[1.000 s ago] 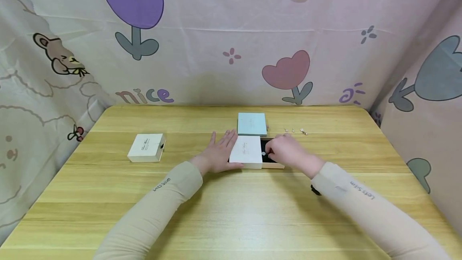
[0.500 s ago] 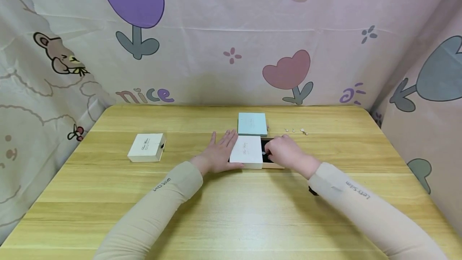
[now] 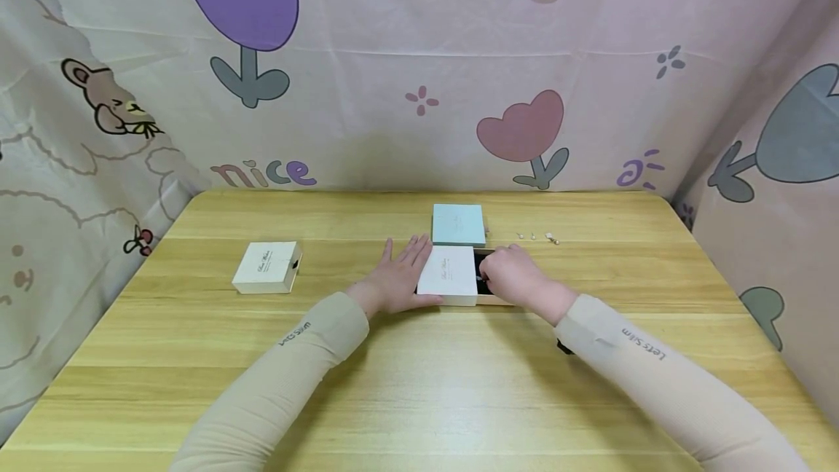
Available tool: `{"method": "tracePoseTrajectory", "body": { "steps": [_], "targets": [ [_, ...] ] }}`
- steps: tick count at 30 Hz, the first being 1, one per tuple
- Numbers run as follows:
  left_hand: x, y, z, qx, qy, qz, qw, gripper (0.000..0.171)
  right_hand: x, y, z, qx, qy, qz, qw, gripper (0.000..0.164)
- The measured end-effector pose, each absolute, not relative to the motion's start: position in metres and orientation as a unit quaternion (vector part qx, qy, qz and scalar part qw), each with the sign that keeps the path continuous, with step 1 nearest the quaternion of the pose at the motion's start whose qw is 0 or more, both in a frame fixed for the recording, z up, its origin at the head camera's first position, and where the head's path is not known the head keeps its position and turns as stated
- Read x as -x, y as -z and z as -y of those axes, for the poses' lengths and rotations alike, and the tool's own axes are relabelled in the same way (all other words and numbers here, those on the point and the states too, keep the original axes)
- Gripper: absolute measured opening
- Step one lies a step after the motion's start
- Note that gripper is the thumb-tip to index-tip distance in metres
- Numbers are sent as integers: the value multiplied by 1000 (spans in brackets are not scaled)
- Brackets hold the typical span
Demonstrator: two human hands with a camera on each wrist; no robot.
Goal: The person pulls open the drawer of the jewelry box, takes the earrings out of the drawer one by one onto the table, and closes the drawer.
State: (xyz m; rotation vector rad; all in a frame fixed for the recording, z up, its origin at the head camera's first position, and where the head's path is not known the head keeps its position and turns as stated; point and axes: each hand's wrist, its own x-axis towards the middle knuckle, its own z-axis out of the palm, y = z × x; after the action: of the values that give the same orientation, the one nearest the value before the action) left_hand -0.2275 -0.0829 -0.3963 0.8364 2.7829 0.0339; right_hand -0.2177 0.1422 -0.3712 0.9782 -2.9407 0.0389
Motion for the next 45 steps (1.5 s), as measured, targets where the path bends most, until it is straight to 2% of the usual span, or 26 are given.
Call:
{"method": "tracePoseTrajectory", "body": {
  "steps": [14,24,31,39,45],
  "targets": [
    [228,396,83,-283,-15,-951,121,101,217,369,-142,-323,19,946,23,15],
    [229,397,83,-285,-7,-951,116,102,219,366,-144,-308,-15,951,-13,14],
    [228,398,83,-286,-11,-952,113,102,224,354,-148,-316,-44,948,-18,16],
    [228,400,83,-282,-2,-952,114,102,236,331,-166,-255,-116,957,-72,16],
    [227,399,83,-283,-5,-952,111,102,251,319,-189,-223,-138,962,-71,18]
  ]
}}
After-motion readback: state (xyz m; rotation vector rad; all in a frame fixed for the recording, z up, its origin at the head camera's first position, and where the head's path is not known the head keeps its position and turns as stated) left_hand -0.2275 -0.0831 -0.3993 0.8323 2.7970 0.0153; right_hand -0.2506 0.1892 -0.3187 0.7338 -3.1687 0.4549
